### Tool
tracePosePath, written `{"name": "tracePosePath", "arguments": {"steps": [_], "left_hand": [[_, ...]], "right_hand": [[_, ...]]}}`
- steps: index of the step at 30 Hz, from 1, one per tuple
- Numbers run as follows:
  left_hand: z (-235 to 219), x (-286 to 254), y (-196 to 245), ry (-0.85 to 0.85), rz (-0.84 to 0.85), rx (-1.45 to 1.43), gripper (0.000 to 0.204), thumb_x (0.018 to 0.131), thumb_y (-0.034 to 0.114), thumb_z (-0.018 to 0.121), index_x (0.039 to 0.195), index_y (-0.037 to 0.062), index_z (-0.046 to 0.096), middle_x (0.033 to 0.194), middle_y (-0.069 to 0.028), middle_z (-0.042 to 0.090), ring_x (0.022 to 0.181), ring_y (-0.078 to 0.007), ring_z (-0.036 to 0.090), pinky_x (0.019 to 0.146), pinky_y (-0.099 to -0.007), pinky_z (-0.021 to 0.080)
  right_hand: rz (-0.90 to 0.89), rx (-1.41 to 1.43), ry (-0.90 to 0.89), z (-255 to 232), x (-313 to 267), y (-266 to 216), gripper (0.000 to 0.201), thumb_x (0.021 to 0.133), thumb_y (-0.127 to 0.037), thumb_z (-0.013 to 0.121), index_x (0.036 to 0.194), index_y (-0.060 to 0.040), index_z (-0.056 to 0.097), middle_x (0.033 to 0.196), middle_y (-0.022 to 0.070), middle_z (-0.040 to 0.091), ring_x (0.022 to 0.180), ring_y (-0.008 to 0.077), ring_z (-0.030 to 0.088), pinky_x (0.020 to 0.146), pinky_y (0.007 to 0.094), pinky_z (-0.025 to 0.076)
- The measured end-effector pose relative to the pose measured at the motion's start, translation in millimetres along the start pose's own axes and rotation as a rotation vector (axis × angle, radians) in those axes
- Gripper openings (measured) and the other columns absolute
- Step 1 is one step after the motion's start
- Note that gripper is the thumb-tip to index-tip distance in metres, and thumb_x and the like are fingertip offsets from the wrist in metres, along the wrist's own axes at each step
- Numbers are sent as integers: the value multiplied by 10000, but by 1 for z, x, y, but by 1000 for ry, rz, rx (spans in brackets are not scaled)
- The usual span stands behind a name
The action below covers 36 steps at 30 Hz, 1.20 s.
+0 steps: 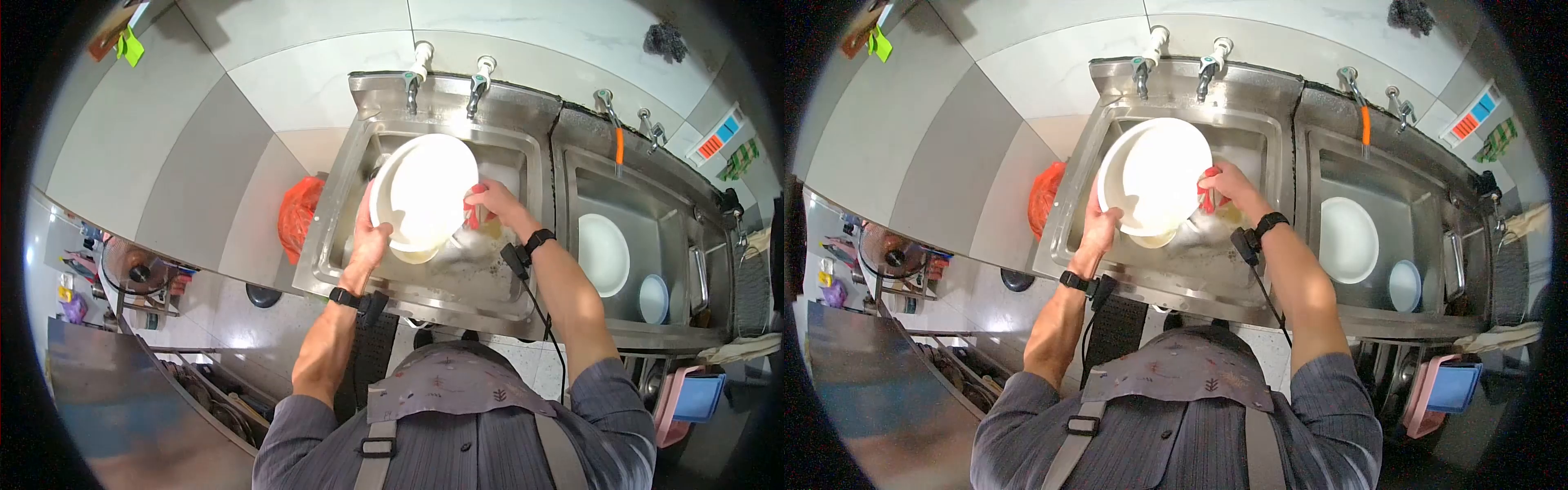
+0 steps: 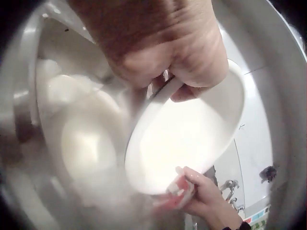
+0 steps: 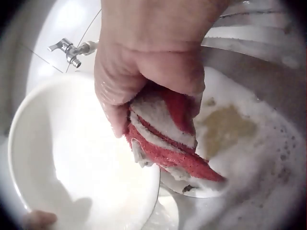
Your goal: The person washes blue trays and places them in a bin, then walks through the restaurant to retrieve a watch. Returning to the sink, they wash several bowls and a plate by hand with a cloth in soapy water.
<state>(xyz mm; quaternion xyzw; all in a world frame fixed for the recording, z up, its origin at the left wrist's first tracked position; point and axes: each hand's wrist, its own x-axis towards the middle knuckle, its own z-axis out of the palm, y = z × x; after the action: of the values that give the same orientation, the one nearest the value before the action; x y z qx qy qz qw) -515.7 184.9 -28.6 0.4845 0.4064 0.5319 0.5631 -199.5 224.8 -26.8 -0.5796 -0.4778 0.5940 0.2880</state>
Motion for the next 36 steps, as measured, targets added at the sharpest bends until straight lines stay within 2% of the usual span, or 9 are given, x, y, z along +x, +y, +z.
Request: {"name": "tracePosePath", "arguments": {"steps": [4,6,12,14,19,23,27,34,36], "left_hand": [[-7,-1,14,-74,94,192,904,728,-171,447,1591,88,376,1589,-130,446,1470,-231,415,1191,-323,362],[-8,0,25,-106,131,274,865,750,-158,462,1580,75,394,1571,-135,471,1458,-230,435,1189,-320,364],[-11,22,20,174,18,296,431,926,54,646,1353,-6,631,1161,-97,742,1042,-195,690,991,-337,518],[-14,26,22,274,-111,391,335,969,169,685,1247,-17,690,1041,-74,760,882,-161,686,841,-345,562],[-41,18,6,138,-600,-415,566,1017,267,625,1300,-206,498,1197,-345,647,1039,-390,704,954,-459,617],[3,-7,35,88,-439,-1258,472,1036,207,556,1308,-169,472,1285,-345,588,1242,-425,599,1138,-523,479],[2,18,16,387,-266,-1197,332,1027,111,578,1265,-120,554,1215,-219,676,1110,-311,686,988,-450,585],[-7,18,31,170,-299,-1166,306,1051,102,574,1283,-98,552,1252,-187,672,1143,-280,679,999,-446,589],[-4,14,37,69,-263,-1031,385,1036,90,593,1364,-89,498,1336,-187,634,1257,-298,623,1092,-470,538]], "right_hand": [[102,38,-1,12,-12,-12,489,837,-209,720,1249,40,632,1032,110,715,964,275,686,825,391,553],[-337,67,51,15,14,25,426,843,-199,695,1191,46,665,948,100,720,830,271,699,709,420,550],[-607,-864,388,14,22,35,224,844,-217,634,872,-34,761,811,254,700,729,385,707,740,444,567],[-565,-674,516,26,15,26,233,862,-225,627,919,-46,764,774,228,700,718,372,711,729,441,569],[-483,-243,680,42,-14,-7,275,888,-238,609,1009,-26,737,828,183,714,816,372,702,767,450,536],[-724,-363,692,46,-14,-4,292,897,-130,625,1168,-64,710,1005,136,723,818,339,715,739,423,577],[-978,-717,729,41,-1,13,414,840,-88,678,1254,-88,663,1166,107,702,1048,328,681,827,401,570],[-992,-489,518,36,4,24,494,789,-43,706,1278,-79,643,1212,180,659,1066,397,636,915,429,536],[-606,-692,237,12,20,34,575,766,-97,747,1328,-80,625,1251,189,646,1098,401,622,954,427,527]]}}
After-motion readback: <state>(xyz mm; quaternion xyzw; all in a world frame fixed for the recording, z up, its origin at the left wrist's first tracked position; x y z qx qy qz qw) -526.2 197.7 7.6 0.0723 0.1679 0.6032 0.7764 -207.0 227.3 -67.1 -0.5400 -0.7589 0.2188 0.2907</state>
